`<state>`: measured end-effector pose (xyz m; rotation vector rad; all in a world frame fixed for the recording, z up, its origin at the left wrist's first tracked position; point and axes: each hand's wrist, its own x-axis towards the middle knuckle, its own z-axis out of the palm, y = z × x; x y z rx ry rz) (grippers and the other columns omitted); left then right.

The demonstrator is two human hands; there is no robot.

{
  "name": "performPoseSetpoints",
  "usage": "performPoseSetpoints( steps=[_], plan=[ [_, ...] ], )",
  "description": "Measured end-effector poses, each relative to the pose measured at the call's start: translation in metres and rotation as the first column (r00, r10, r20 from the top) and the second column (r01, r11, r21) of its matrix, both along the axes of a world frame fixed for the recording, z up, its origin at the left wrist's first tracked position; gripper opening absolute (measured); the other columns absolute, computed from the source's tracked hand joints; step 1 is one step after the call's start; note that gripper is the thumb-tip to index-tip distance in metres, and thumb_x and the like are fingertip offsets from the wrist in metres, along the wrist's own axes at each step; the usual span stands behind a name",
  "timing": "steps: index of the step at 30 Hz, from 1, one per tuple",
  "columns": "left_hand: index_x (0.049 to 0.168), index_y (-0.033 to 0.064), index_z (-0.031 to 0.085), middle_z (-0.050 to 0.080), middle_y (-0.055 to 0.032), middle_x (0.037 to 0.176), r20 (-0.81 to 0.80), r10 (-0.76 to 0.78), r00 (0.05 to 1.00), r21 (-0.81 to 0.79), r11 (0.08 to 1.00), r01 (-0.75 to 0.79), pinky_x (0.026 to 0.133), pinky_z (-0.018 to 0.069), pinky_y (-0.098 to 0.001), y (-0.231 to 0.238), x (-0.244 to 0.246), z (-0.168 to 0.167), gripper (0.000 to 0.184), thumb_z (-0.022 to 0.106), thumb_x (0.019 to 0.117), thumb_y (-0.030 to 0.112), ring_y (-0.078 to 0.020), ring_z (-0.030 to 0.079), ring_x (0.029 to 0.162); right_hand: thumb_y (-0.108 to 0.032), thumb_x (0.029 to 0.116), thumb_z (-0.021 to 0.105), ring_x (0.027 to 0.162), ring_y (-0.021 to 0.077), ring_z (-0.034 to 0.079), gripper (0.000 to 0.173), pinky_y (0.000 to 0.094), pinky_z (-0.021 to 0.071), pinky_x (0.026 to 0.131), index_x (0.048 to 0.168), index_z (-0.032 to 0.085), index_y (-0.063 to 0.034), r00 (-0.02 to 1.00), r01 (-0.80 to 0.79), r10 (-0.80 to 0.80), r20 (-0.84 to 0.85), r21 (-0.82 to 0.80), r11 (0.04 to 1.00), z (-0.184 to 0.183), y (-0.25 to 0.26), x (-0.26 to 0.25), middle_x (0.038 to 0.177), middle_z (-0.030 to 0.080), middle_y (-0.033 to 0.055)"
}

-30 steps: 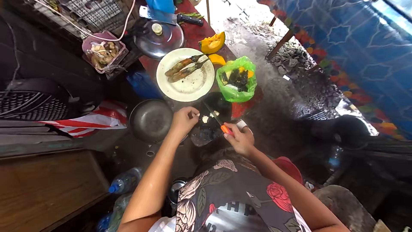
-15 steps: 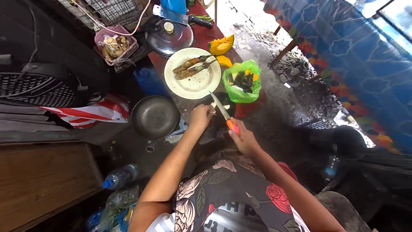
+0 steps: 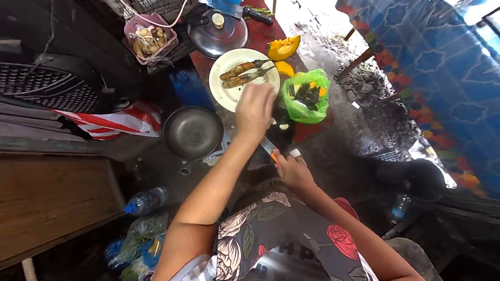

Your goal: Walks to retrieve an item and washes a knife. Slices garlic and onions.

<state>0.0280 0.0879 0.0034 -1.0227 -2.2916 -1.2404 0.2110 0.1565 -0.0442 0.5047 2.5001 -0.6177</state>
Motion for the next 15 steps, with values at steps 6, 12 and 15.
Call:
performPoseSetpoints(
  steps=[6, 12, 15],
  plan=[
    [0.11, -0.001, 0.073, 0.07, -0.0193, 0.084, -0.219, -0.202, 0.955, -0.126, 0.976, 0.177, 0.071, 0.0607, -0.0448, 0.038, 0.005, -0.114, 0.017, 0.063, 0.0959, 0.0, -0.0351, 0.072, 0.079, -0.032, 0.1102, 0.039, 0.105, 0.0477, 0.068, 0.052, 0.0585, 0.0568, 0.083, 0.162, 0.033, -0.0247, 0.999, -0.032, 0.032, 0.024, 0.023, 0.999, 0.001, 0.004, -0.004, 0.129, 0.061, 0.03],
    [0.11, -0.0055, 0.07, 0.071, -0.023, 0.103, 0.153, -0.227, 0.962, -0.115, 0.963, 0.246, 0.089, 0.0589, -0.0477, 0.034, -0.005, -0.085, 0.021, 0.059, 0.1024, 0.01, -0.036, 0.072, 0.098, -0.028, 0.1094, 0.047, 0.097, 0.0292, 0.069, 0.054, 0.0468, 0.0552, 0.087, 0.159, 0.034, -0.0099, 0.982, 0.132, -0.182, -0.057, -0.484, 0.865, 0.001, 0.025, -0.001, 0.119, 0.067, 0.0211],
    [0.115, -0.0063, 0.066, 0.069, -0.0206, 0.109, 0.442, -0.12, 0.889, -0.043, 0.987, 0.155, 0.092, 0.0559, -0.0429, 0.009, -0.016, -0.05, 0.026, 0.056, 0.105, 0.016, -0.0279, 0.068, 0.098, -0.026, 0.1102, 0.041, 0.05, 0.006, 0.046, 0.05, 0.0214, 0.0426, 0.045, 0.157, 0.027, -0.0134, 0.891, 0.316, -0.437, 0.122, -0.858, 0.404, -0.008, 0.031, 0.009, 0.078, 0.05, 0.0005]
  ],
)
